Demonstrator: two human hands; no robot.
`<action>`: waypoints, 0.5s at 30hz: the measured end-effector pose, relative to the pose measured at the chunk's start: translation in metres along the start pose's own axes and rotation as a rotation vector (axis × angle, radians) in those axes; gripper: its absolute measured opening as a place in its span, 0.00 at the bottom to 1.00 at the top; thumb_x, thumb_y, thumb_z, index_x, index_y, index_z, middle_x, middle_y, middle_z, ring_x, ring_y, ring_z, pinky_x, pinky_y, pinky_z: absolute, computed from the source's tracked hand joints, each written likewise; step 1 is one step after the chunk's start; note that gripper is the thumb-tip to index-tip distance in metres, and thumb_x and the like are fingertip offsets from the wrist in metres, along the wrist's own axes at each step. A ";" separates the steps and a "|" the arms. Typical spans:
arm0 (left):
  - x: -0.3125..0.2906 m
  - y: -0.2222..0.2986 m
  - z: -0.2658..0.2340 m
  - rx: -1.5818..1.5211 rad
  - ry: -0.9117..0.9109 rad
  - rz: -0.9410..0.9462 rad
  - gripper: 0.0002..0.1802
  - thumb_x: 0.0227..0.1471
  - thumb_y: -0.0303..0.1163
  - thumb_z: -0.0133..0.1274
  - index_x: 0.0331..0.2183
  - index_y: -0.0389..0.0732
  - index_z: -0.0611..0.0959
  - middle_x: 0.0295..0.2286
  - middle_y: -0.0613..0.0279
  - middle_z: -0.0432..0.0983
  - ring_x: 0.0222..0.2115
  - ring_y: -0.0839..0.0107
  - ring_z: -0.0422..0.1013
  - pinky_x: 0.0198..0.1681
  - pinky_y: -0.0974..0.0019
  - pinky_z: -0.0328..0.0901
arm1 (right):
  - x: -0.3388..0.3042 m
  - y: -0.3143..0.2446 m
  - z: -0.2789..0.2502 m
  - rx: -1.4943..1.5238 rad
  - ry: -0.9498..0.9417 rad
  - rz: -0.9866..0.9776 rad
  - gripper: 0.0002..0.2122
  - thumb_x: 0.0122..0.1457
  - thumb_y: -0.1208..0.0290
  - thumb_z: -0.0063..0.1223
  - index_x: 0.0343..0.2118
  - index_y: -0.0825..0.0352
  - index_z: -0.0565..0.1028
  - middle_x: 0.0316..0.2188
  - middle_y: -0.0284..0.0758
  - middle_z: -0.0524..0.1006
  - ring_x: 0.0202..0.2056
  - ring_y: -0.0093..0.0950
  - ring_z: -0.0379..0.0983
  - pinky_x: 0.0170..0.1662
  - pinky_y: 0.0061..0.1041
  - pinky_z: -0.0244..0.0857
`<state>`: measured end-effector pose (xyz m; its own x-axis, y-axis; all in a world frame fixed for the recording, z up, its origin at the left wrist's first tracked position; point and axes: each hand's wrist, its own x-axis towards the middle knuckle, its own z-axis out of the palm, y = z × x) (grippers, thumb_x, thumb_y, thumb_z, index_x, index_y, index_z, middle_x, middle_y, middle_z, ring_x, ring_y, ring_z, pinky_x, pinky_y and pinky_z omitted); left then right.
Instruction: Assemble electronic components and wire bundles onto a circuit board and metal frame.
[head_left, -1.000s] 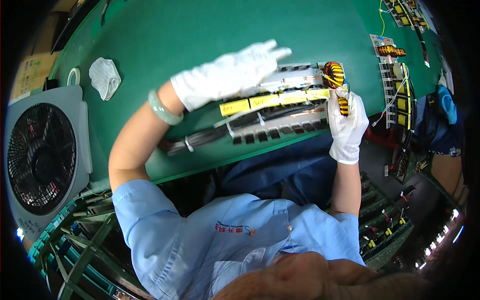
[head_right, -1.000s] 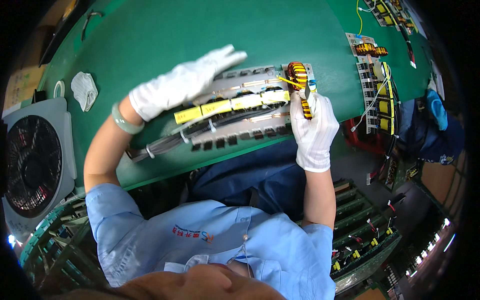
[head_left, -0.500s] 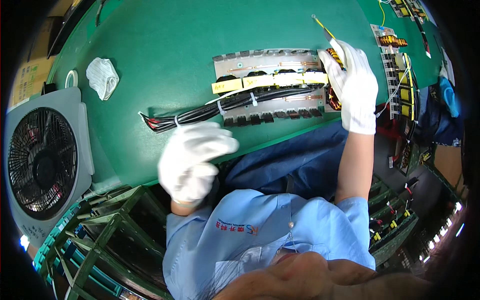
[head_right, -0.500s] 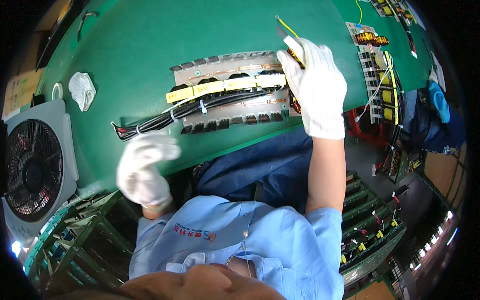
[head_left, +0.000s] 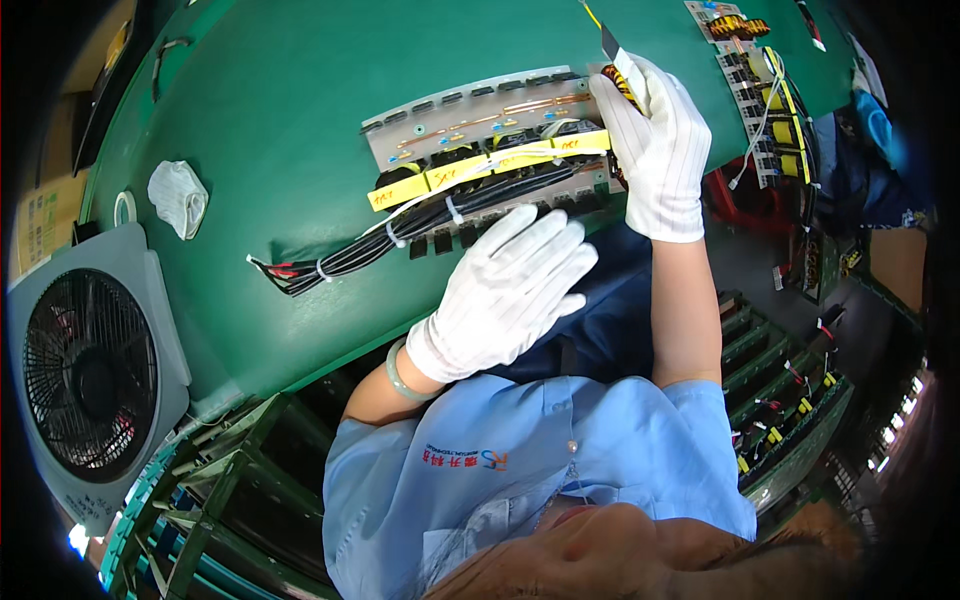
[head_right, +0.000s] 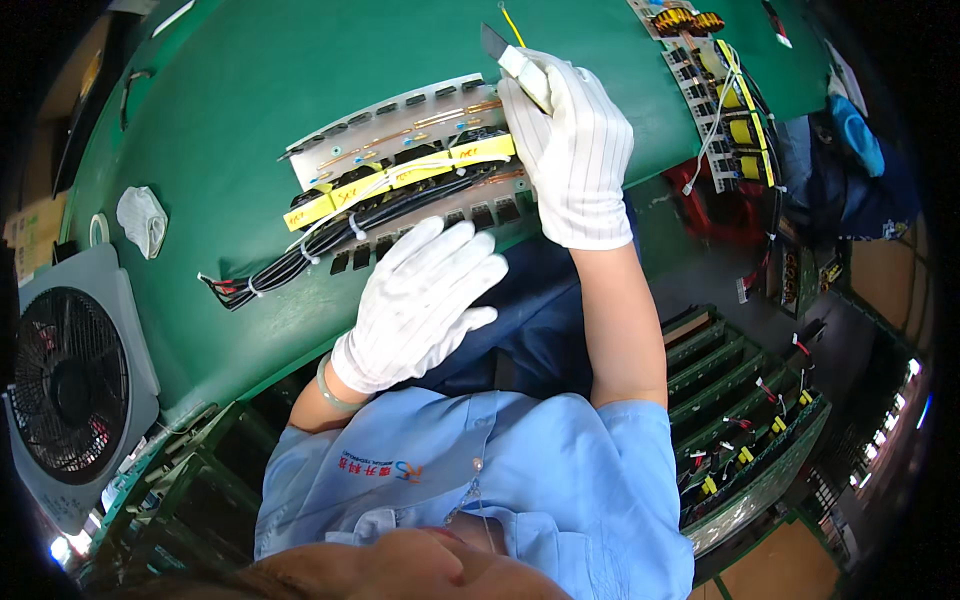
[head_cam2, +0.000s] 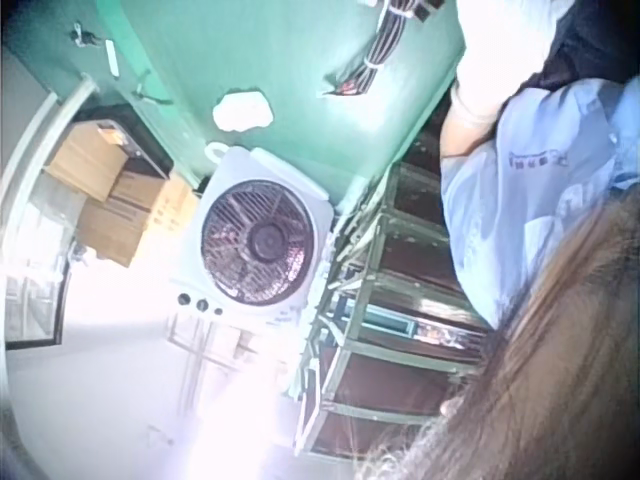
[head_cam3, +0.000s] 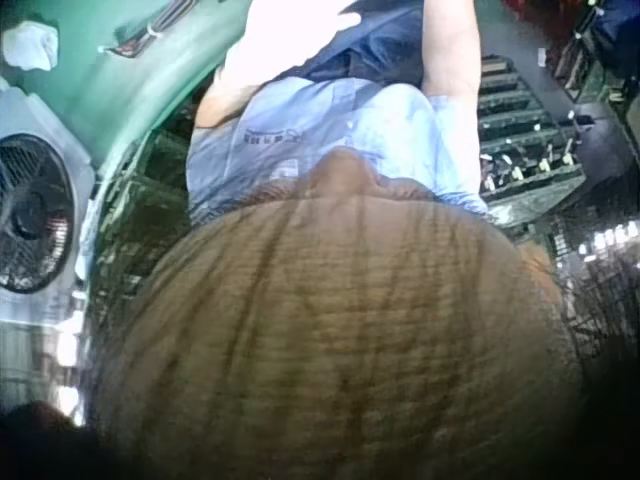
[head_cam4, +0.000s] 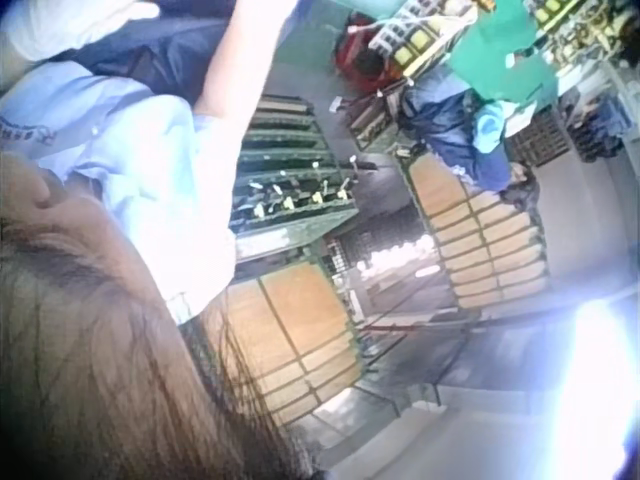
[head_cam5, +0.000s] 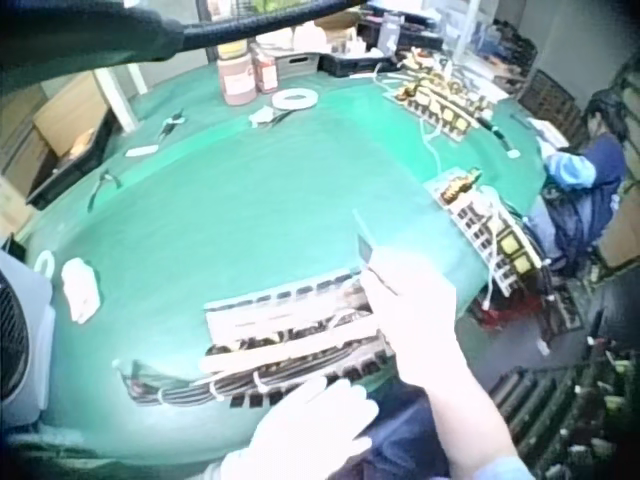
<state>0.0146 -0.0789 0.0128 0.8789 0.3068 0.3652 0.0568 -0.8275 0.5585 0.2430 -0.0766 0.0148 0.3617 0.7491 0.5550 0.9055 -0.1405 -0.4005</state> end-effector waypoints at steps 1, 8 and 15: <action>0.005 -0.002 0.005 0.033 -0.060 0.000 0.36 0.50 0.44 0.60 0.57 0.36 0.74 0.56 0.48 0.70 0.59 0.53 0.65 0.64 0.48 0.55 | -0.001 0.000 -0.002 0.026 0.036 -0.011 0.11 0.55 0.69 0.63 0.41 0.63 0.79 0.31 0.38 0.79 0.32 0.39 0.77 0.36 0.32 0.71; 0.022 0.017 0.034 0.115 -0.097 -0.271 0.51 0.40 0.55 0.63 0.61 0.35 0.68 0.59 0.46 0.65 0.61 0.53 0.61 0.65 0.51 0.52 | -0.008 -0.002 -0.005 0.083 0.150 -0.015 0.12 0.55 0.69 0.65 0.43 0.61 0.80 0.29 0.38 0.78 0.30 0.38 0.76 0.34 0.31 0.70; 0.021 0.018 0.039 0.132 -0.085 -0.304 0.56 0.31 0.54 0.68 0.59 0.36 0.69 0.58 0.46 0.66 0.60 0.51 0.62 0.65 0.50 0.53 | -0.006 -0.003 0.000 0.088 0.109 0.018 0.12 0.55 0.69 0.65 0.42 0.61 0.80 0.30 0.36 0.79 0.32 0.37 0.77 0.35 0.31 0.71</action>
<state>0.0524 -0.1062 0.0015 0.8485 0.5130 0.1303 0.3780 -0.7596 0.5293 0.2378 -0.0810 0.0129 0.4035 0.6719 0.6211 0.8776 -0.0921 -0.4705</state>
